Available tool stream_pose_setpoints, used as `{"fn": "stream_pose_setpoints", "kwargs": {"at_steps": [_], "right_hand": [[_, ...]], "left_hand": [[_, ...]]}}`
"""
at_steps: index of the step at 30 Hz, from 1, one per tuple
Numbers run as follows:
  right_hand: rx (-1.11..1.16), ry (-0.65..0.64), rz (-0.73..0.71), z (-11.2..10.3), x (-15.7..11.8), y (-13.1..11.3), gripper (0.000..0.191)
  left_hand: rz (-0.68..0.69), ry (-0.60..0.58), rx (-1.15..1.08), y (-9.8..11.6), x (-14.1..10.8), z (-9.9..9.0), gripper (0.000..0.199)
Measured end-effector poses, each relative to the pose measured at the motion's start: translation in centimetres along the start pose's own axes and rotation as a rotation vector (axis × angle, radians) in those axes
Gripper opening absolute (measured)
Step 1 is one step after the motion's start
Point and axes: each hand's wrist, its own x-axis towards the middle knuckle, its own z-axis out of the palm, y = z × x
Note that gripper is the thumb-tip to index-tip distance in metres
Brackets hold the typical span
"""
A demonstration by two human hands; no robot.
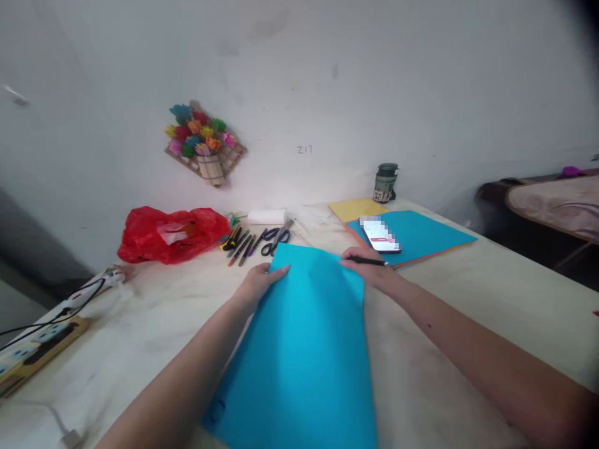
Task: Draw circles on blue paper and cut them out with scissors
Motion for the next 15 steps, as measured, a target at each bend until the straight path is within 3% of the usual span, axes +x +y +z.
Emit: {"fn": "stream_pose_setpoints", "kwargs": {"at_steps": [2,5,9,11,15], "right_hand": [[-0.142,0.017,-0.134,-0.4,1.3,-0.4,0.020],[-0.350,0.113,-0.229,-0.4,3.1,-1.3,0.024],[-0.638,0.187,-0.095,0.7,5.4,-1.4,0.031],[-0.770,0.126,0.004,1.4,6.5,-0.7,0.031],[-0.734,0.050,0.019,2.1,7.7,1.4,0.029]], "left_hand": [[-0.083,-0.129,-0.135,-0.1,-0.5,-0.3,0.037],[-0.105,-0.072,-0.233,-0.7,-1.1,-0.5,0.035],[-0.126,0.067,-0.212,-1.8,-1.7,-0.6,0.033],[-0.130,0.100,-0.181,-2.1,-1.8,-0.6,0.031],[-0.114,0.191,-0.172,-2.5,-1.7,-0.5,0.032]]}}
